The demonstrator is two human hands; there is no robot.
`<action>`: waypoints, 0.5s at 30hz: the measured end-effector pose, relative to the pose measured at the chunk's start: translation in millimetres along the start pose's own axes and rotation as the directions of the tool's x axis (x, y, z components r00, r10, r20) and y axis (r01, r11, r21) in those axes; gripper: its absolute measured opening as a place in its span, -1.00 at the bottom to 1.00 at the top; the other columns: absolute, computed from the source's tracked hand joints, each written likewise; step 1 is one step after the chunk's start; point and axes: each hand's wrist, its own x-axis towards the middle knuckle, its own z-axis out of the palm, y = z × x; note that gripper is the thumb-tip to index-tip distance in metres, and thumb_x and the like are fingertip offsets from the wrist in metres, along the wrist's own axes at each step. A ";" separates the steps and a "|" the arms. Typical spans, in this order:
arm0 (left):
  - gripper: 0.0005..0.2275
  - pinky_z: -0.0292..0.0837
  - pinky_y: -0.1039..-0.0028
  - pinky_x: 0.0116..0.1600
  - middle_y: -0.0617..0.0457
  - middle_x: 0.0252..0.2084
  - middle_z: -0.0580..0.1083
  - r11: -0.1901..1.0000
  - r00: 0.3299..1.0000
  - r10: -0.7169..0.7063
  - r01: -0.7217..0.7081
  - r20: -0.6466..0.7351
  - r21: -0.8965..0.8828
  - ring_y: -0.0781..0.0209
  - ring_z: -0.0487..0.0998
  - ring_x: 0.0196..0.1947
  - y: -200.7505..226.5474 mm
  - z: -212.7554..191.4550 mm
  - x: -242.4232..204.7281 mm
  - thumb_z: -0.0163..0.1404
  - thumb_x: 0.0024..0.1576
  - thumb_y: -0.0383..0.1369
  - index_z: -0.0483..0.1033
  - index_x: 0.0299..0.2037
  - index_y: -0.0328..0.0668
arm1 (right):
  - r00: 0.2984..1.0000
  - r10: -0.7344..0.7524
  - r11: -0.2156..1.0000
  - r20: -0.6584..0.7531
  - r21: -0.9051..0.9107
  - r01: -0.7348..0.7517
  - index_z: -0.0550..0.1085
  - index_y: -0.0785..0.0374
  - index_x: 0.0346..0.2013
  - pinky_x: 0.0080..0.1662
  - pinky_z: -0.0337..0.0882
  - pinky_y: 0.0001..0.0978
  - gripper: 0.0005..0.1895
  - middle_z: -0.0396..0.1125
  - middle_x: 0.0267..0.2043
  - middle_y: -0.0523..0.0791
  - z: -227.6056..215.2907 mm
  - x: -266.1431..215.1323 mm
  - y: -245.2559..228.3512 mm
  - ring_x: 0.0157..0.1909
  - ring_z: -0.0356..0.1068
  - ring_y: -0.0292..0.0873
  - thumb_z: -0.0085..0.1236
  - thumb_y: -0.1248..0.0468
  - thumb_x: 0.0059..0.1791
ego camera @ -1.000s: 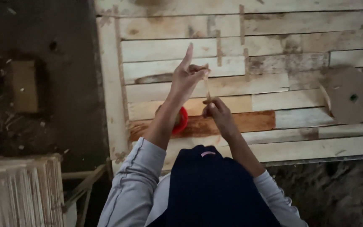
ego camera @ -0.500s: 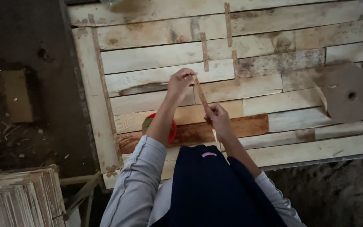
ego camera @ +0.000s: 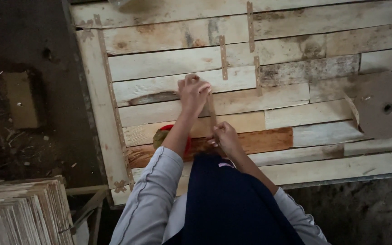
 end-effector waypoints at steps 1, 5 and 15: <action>-0.98 0.27 0.11 0.10 0.15 0.04 0.28 0.999 0.998 0.034 -0.033 -0.044 0.031 -0.13 0.31 0.09 4.2 -4.1 -0.5 0.17 0.12 -0.26 0.63 -0.31 0.23 | 1.000 0.000 1.000 -0.002 0.014 0.000 0.38 0.34 -0.09 -0.51 0.51 -0.33 -0.77 0.42 -0.45 0.11 1.3 -1.7 -2.3 -0.54 0.51 -0.02 0.10 0.24 0.07; -0.93 0.25 0.19 -0.01 0.26 0.02 0.27 0.991 0.983 0.119 -0.109 -0.142 0.077 -0.05 0.35 0.05 5.2 -3.2 -0.6 0.22 0.09 -0.21 0.59 -0.34 0.37 | 1.000 -0.014 1.000 0.004 0.026 0.014 0.39 0.34 -0.14 -0.54 0.47 -0.38 -0.81 0.44 -0.45 0.11 3.5 -2.3 -3.0 -0.55 0.50 -0.05 0.08 0.24 0.09; -0.61 0.22 -0.03 0.06 -0.03 0.08 0.19 0.997 0.999 -0.054 0.054 -0.003 0.049 -0.21 0.25 0.12 13.5 -12.7 1.3 0.24 0.06 -0.31 0.33 0.03 0.09 | 0.999 -0.030 0.999 -0.032 0.013 0.030 0.38 0.34 -0.16 -0.57 0.44 -0.46 -0.81 0.44 -0.47 0.10 1.9 4.1 -0.1 -0.55 0.49 -0.08 0.10 0.25 0.07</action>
